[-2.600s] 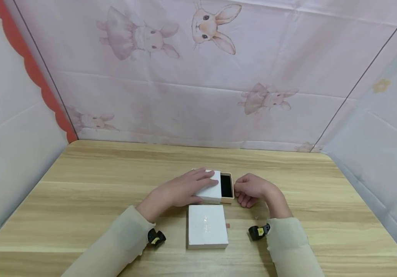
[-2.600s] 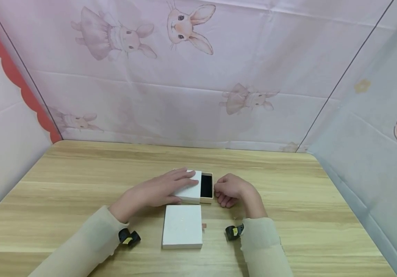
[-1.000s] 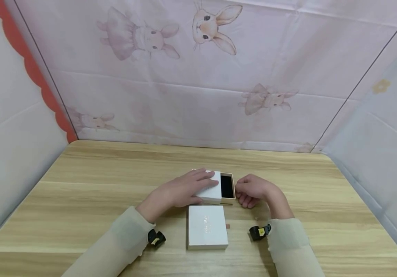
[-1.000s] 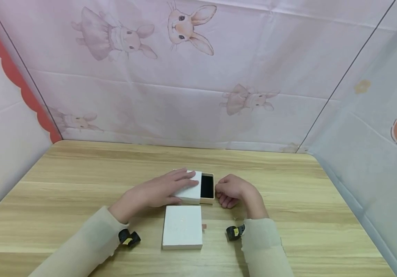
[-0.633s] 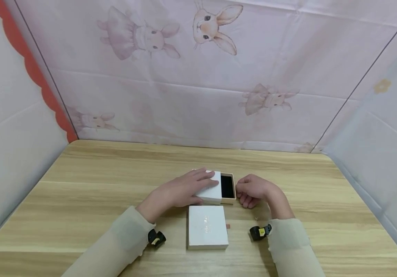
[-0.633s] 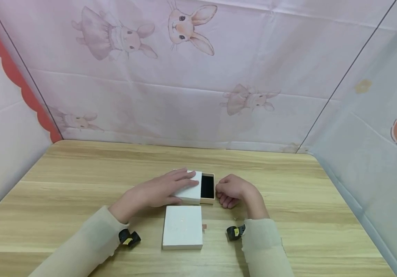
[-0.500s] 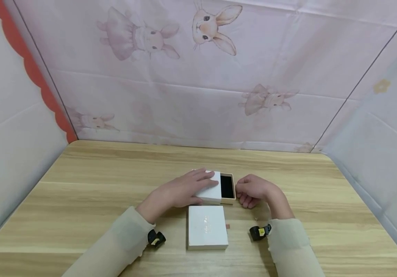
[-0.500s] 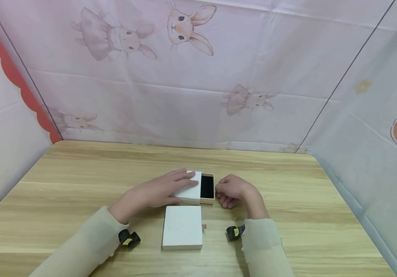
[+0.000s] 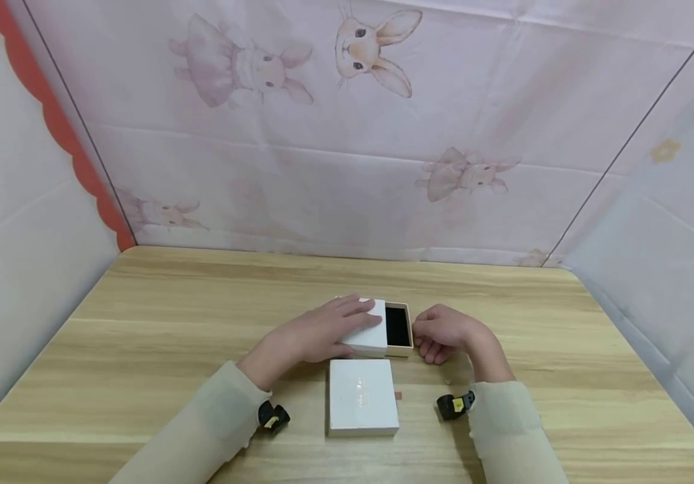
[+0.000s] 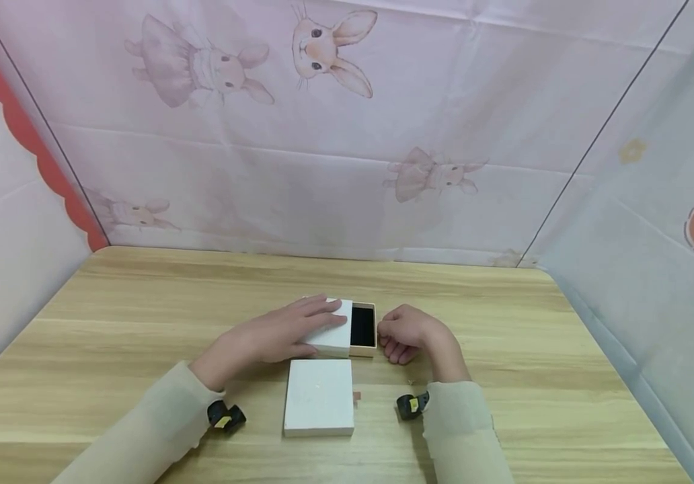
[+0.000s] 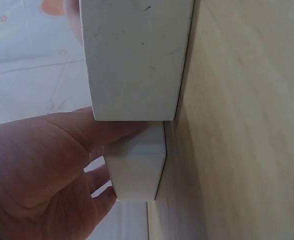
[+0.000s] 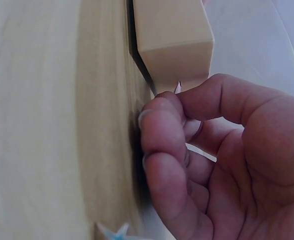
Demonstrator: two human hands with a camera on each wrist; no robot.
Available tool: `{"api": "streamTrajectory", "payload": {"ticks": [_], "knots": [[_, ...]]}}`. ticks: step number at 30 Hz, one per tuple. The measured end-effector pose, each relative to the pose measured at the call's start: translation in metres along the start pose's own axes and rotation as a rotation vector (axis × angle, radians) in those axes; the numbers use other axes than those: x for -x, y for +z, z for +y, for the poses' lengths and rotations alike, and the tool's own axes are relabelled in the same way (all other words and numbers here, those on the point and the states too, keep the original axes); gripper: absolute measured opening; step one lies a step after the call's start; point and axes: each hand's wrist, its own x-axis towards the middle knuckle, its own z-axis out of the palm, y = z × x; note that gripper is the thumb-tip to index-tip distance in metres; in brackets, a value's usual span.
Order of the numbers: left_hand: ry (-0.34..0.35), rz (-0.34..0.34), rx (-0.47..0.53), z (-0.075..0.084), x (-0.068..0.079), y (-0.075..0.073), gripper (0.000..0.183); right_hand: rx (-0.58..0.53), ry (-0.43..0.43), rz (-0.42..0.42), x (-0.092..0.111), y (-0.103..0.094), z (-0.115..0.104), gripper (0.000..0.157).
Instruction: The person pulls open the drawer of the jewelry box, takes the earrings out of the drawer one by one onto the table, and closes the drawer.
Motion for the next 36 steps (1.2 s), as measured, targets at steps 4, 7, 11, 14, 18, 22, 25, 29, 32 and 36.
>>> {"api": "streamTrajectory", "payload": {"ticks": [4,7,11,14,18,22,25,29,32,36], "knots": [[-0.003,0.008,-0.012,0.0002,-0.0008,-0.0003,0.063,0.000,0.004,0.008,-0.0004,-0.0007,-0.0009,0.023],[0.000,0.006,-0.010,0.0000,-0.0007,-0.0001,0.064,-0.001,0.007,0.006,-0.0003,-0.0008,-0.0011,0.023],[0.003,0.006,-0.009,0.0001,0.0002,0.0002,0.064,0.004,0.005,0.004,-0.0006,-0.0006,-0.0002,0.023],[0.005,0.008,-0.007,0.0006,0.0004,-0.0002,0.063,0.006,0.003,0.007,-0.0007,-0.0009,0.0002,0.023],[0.010,0.009,-0.004,0.0005,0.0000,-0.0004,0.064,0.007,0.001,0.009,0.0000,-0.0011,0.0000,0.023],[0.006,0.006,-0.009,-0.0004,0.0003,0.0004,0.064,0.004,-0.001,0.004,0.0005,-0.0007,0.0001,0.023],[0.005,0.007,-0.012,-0.0013,0.0004,0.0013,0.064,0.005,0.000,0.003,0.0007,-0.0006,0.0000,0.023],[0.005,0.011,-0.007,-0.0018,0.0004,0.0017,0.064,0.006,0.000,0.007,0.0010,-0.0006,-0.0004,0.023],[0.003,0.012,-0.011,-0.0018,0.0004,0.0019,0.064,0.005,-0.002,0.005,0.0012,-0.0002,-0.0004,0.023],[0.007,0.010,-0.022,-0.0019,0.0002,0.0024,0.063,0.002,-0.001,0.001,0.0014,0.0002,-0.0004,0.023]]}}
